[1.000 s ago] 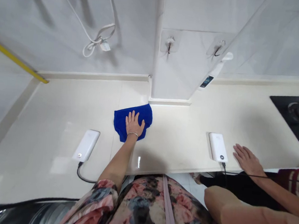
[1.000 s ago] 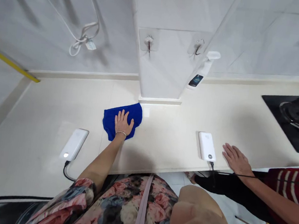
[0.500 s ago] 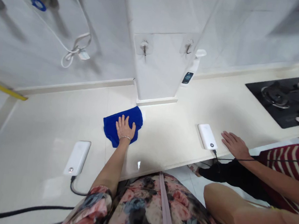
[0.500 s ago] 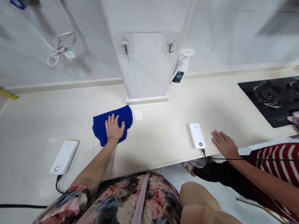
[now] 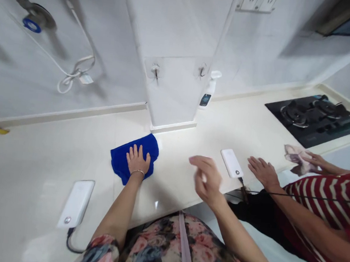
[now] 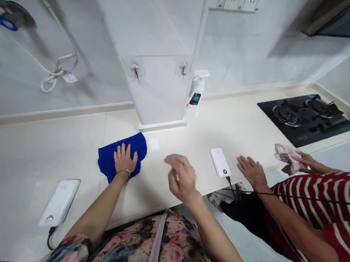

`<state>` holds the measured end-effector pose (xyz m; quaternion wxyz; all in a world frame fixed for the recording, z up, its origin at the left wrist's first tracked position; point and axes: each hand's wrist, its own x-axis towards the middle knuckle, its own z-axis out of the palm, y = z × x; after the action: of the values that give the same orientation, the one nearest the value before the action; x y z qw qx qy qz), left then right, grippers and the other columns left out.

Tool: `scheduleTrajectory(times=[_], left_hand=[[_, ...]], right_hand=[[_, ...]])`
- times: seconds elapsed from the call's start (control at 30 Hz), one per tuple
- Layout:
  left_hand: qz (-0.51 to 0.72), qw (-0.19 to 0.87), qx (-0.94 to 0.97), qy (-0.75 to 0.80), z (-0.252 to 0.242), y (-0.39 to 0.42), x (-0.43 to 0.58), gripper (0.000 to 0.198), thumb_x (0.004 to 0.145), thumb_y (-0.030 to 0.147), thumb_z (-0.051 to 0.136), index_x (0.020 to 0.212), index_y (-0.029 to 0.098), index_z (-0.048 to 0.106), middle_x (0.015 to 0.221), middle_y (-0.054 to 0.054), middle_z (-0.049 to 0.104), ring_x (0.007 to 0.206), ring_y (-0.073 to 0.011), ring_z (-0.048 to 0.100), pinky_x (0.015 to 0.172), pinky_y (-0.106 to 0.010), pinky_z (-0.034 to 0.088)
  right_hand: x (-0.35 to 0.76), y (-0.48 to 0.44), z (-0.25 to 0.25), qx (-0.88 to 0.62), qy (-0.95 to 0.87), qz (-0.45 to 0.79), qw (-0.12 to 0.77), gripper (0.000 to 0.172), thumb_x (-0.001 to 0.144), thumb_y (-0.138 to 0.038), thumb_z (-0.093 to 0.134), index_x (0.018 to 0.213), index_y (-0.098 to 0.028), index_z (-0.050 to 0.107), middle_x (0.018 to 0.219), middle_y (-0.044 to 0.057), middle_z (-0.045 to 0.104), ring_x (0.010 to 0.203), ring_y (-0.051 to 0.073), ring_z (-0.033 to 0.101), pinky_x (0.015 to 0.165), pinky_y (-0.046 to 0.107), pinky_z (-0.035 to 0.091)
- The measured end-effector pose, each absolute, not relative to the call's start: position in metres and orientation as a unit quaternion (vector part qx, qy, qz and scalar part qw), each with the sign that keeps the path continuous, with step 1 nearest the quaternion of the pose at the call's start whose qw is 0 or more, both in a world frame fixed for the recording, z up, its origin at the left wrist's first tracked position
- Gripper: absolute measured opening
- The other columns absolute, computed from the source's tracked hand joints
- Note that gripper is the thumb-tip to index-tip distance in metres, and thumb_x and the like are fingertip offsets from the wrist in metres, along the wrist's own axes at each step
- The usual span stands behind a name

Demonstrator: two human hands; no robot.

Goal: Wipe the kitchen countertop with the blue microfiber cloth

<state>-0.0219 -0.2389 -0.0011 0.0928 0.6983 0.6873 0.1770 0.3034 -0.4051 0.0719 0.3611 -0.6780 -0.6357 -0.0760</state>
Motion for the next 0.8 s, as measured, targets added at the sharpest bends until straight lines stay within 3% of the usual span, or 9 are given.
scheduleTrajectory(times=[0.13, 0.23, 0.37, 0.63, 0.8], left_hand=[[0.157, 0.111, 0.721, 0.666, 0.002, -0.219, -0.043, 0.068, 0.098, 0.048, 0.040, 0.157, 0.015, 0.046, 0.170, -0.014, 0.031, 0.160, -0.0330, 0.021, 0.132, -0.056, 0.014], [0.160, 0.122, 0.714, 0.670, 0.005, -0.197, -0.070, 0.064, 0.098, 0.048, 0.039, 0.155, 0.020, 0.050, 0.169, -0.011, 0.035, 0.159, -0.0310, 0.024, 0.132, -0.055, 0.016], [0.178, 0.117, 0.660, 0.721, 0.006, -0.168, -0.094, 0.067, 0.096, 0.049, 0.040, 0.155, 0.018, 0.050, 0.169, -0.013, 0.035, 0.160, -0.0325, 0.022, 0.132, -0.056, 0.013], [0.149, 0.084, 0.602, 0.780, 0.009, -0.116, -0.065, 0.077, 0.098, 0.049, 0.035, 0.161, 0.005, 0.035, 0.172, -0.022, 0.019, 0.161, -0.0391, 0.007, 0.131, -0.060, 0.006], [0.153, 0.081, 0.648, 0.742, 0.012, -0.085, -0.049, 0.070, 0.099, 0.047, 0.037, 0.163, 0.020, 0.037, 0.174, -0.011, 0.020, 0.161, -0.0425, 0.004, 0.128, -0.066, 0.006]], right_hand=[[0.239, -0.397, 0.019, -0.623, -0.731, -0.007, 0.277, 0.055, 0.102, -0.019, 0.039, 0.157, -0.019, 0.043, 0.157, 0.016, 0.050, 0.153, 0.031, 0.039, 0.120, 0.062, 0.045], [0.242, -0.410, -0.024, -0.638, -0.724, -0.024, 0.261, 0.062, 0.101, -0.015, 0.038, 0.162, -0.018, 0.031, 0.161, 0.018, 0.044, 0.156, 0.031, 0.034, 0.121, 0.062, 0.044], [0.246, -0.421, -0.051, -0.648, -0.716, -0.052, 0.254, 0.069, 0.100, -0.012, 0.037, 0.166, -0.020, 0.020, 0.165, 0.018, 0.038, 0.158, 0.031, 0.028, 0.122, 0.062, 0.042], [0.239, -0.419, -0.038, -0.647, -0.721, -0.073, 0.236, 0.071, 0.098, -0.009, 0.040, 0.166, -0.020, 0.021, 0.164, 0.016, 0.041, 0.157, 0.031, 0.032, 0.119, 0.062, 0.046], [0.239, -0.421, -0.033, -0.661, -0.715, -0.058, 0.220, 0.070, 0.098, -0.009, 0.041, 0.165, -0.020, 0.025, 0.163, 0.015, 0.041, 0.155, 0.031, 0.036, 0.117, 0.062, 0.049]])
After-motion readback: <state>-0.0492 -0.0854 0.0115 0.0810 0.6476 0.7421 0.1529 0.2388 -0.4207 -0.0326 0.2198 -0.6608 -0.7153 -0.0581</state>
